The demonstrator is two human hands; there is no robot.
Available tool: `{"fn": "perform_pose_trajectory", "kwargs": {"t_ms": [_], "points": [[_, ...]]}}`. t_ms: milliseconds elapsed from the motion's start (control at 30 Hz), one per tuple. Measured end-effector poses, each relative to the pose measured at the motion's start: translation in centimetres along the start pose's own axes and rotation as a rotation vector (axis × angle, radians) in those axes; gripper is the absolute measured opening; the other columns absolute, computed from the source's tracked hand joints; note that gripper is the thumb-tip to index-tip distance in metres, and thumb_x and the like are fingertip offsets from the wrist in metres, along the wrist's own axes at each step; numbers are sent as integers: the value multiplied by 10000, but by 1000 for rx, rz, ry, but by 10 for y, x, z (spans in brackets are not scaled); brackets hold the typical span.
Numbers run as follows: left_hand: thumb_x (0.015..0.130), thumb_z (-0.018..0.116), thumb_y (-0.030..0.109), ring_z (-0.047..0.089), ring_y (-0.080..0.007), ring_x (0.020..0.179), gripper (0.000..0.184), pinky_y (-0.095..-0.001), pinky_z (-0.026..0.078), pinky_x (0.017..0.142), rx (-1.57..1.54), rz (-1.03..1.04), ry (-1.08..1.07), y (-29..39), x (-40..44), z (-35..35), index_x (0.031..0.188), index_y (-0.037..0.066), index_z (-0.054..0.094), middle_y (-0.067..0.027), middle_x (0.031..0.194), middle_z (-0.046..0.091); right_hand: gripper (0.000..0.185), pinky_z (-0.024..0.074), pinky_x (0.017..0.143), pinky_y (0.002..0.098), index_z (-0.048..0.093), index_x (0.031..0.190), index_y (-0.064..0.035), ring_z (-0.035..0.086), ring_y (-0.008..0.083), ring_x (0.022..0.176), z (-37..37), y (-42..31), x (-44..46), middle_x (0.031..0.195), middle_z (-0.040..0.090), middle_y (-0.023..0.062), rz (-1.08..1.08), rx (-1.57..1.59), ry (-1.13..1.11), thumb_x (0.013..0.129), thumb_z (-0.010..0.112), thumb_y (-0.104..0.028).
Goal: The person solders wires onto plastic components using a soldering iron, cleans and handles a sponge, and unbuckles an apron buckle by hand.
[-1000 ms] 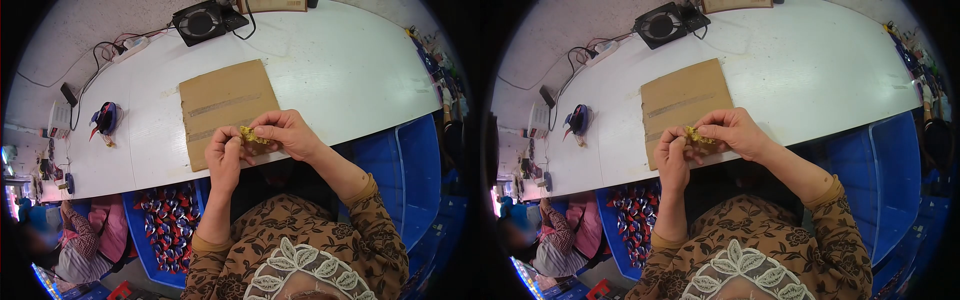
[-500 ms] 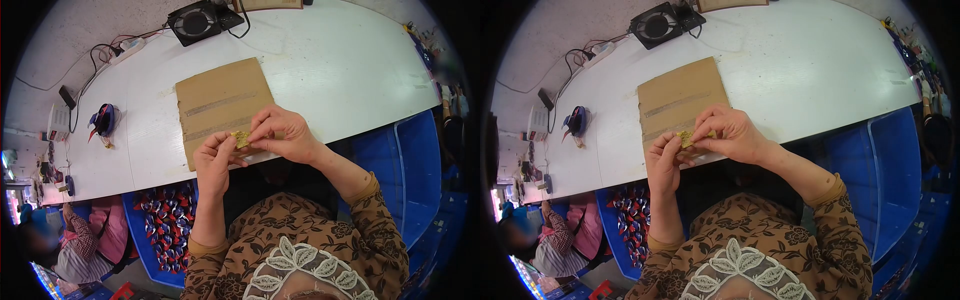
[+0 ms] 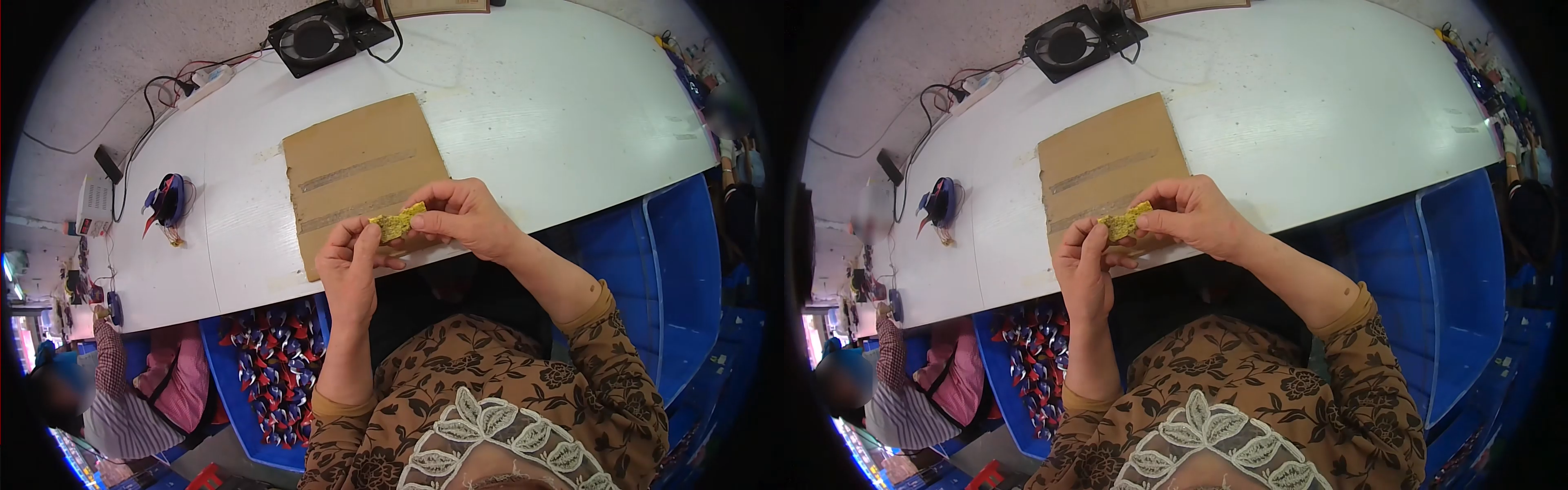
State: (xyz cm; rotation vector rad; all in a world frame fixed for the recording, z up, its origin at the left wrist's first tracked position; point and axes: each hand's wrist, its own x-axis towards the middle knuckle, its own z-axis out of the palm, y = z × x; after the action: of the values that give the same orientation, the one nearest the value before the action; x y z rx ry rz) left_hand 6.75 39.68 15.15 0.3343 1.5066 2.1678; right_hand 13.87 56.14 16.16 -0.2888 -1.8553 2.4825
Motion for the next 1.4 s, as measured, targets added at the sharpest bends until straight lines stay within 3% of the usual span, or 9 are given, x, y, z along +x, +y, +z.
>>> {"fn": "perform_pose_trajectory", "kwargs": {"t_ms": [567, 700, 900, 1000, 1100, 1267, 1300, 1333, 1400], "points": [[876, 562, 87, 591, -88, 615, 178, -202, 483, 534, 264, 44, -9, -6, -1, 4, 1017, -20, 582, -68, 763, 631, 171, 464, 631, 198, 608, 969, 28, 583, 72, 708, -13, -1, 4, 781, 637, 46, -81, -328, 182, 832, 583, -72], [877, 565, 103, 577, -74, 598, 146, -202, 468, 513, 282, 92, -53, -20, 3, -6, 946, -24, 590, -46, 715, 614, 191, 430, 565, 202, 599, 1008, 13, 524, 54, 648, -40, -8, 6, 724, 592, 12, -299, -620, 336, 835, 568, -64], [886, 562, 159, 556, -73, 541, 208, -210, 438, 477, 410, 54, -37, -8, -2, -6, 788, -18, 609, -23, 598, 582, 335, 436, 602, 232, 533, 1141, -7, 514, 85, 649, -63, -6, -3, 716, 560, 33, -319, -949, 562, 821, 610, -71], [860, 592, 154, 558, -95, 551, 179, -228, 445, 521, 421, 54, 8, -16, -6, -11, 794, -10, 621, -42, 583, 584, 404, 414, 557, 218, 514, 1190, -40, 512, 96, 718, -83, 12, -12, 822, 553, 14, -590, -1025, 715, 800, 620, -54], [773, 662, 47, 594, -109, 620, 92, -226, 488, 599, 517, 118, 54, -8, -20, -12, 844, -10, 650, -64, 668, 629, 400, 484, 708, 290, 522, 1134, -50, 556, 193, 931, -88, 20, -38, 994, 554, 88, -538, -921, 862, 757, 654, -34], [807, 521, 11, 572, -106, 536, 249, -223, 439, 520, 663, -13, -531, -15, -47, -40, 593, -31, 642, -77, 554, 612, 387, 448, 863, 390, 550, 1090, 3, 533, 341, 1030, -55, 32, -124, 1107, 544, 172, -750, -1148, 899, 717, 641, -49], [835, 528, 117, 589, -109, 582, 248, -227, 470, 568, 587, -111, -630, -34, -50, -52, 690, -27, 670, -97, 638, 637, 406, 432, 892, 403, 552, 1117, -12, 512, 335, 1077, -47, 49, -143, 1152, 526, 162, -734, -1180, 834, 724, 640, -65], [846, 551, 224, 636, -222, 807, 277, -306, 494, 733, 682, -265, -729, -42, -54, -60, 886, -25, 665, -189, 880, 651, 419, 402, 935, 405, 550, 1140, -19, 480, 324, 1128, -36, 64, -160, 1202, 503, 149, -644, -1161, 779, 735, 636, -86], [760, 691, 42, 589, -169, 810, 193, -263, 468, 712, 829, -77, -655, -68, -51, -55, 934, -28, 645, -102, 847, 644, 500, 337, 993, 424, 486, 1230, -43, 403, 320, 1209, -37, 110, -183, 1294, 427, 156, -456, -1192, 666, 760, 631, -132]]}}
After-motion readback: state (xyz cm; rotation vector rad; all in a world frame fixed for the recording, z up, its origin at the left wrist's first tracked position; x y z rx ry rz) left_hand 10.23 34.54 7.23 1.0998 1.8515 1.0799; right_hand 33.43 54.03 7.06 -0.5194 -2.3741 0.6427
